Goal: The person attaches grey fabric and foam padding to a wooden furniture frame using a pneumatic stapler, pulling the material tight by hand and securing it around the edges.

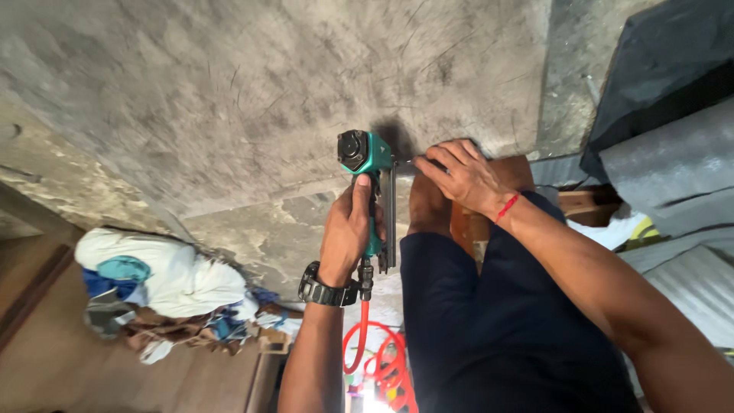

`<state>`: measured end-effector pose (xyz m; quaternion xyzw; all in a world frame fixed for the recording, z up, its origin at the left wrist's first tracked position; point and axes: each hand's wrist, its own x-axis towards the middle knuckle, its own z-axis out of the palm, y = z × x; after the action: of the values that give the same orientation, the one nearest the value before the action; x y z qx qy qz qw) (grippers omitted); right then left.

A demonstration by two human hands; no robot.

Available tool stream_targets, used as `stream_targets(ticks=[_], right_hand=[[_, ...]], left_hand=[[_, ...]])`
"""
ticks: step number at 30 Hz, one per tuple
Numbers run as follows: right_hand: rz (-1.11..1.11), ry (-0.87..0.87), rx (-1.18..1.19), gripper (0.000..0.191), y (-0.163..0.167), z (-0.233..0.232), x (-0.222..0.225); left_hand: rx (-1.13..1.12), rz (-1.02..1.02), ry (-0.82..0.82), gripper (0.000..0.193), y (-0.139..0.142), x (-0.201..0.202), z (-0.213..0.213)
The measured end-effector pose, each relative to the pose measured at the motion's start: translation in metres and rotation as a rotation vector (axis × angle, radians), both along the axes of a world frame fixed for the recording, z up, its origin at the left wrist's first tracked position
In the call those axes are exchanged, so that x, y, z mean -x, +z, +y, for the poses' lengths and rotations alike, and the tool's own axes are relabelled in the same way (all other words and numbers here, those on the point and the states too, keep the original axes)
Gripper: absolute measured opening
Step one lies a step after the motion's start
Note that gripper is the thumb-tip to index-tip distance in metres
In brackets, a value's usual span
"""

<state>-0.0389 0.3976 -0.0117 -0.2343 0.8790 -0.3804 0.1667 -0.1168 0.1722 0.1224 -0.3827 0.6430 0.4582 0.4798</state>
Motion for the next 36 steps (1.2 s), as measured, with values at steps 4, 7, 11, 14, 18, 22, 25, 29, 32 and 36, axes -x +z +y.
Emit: stream_targets(ticks=[4, 7, 11, 14, 18, 22, 25, 29, 32, 36], right_hand=[[-0.014, -0.017, 0.018, 0.038, -0.007, 0.013, -0.003], [-0.038, -0.027, 0.072, 0.037, -0.010, 0.020, -0.005], [-0.048, -0.031, 0.067, 0.042, -0.014, 0.021, -0.008], [-0.075, -0.029, 0.077, 0.043, -0.016, 0.021, -0.011], [-0.092, -0.015, 0.080, 0.044, -0.015, 0.022, -0.010], [-0.101, -0.020, 0.105, 0.044, -0.013, 0.023, -0.007], [-0.097, -0.020, 0.090, 0.043, -0.011, 0.023, -0.006], [-0.085, -0.025, 0.077, 0.039, -0.011, 0.021, -0.007], [-0.076, -0.045, 0.079, 0.036, -0.011, 0.021, -0.009], [-0.068, -0.048, 0.069, 0.035, -0.010, 0.020, -0.008]], left_hand=[[0.042, -0.053, 0.028, 0.063, -0.001, 0.007, 0.010], [0.062, -0.058, -0.041, 0.063, -0.002, 0.009, 0.013], [0.072, -0.102, 0.058, 0.064, -0.004, 0.008, 0.016], [0.051, -0.124, 0.156, 0.061, -0.006, 0.007, 0.018], [0.043, -0.140, 0.083, 0.061, -0.007, 0.009, 0.019], [0.080, -0.159, 0.050, 0.062, -0.010, 0.015, 0.022], [0.107, -0.218, 0.149, 0.063, -0.013, 0.019, 0.024], [0.104, -0.195, 0.076, 0.065, -0.017, 0.022, 0.025], [0.102, -0.197, 0.092, 0.064, -0.022, 0.026, 0.025], [0.104, -0.298, 0.169, 0.061, -0.028, 0.035, 0.023]])
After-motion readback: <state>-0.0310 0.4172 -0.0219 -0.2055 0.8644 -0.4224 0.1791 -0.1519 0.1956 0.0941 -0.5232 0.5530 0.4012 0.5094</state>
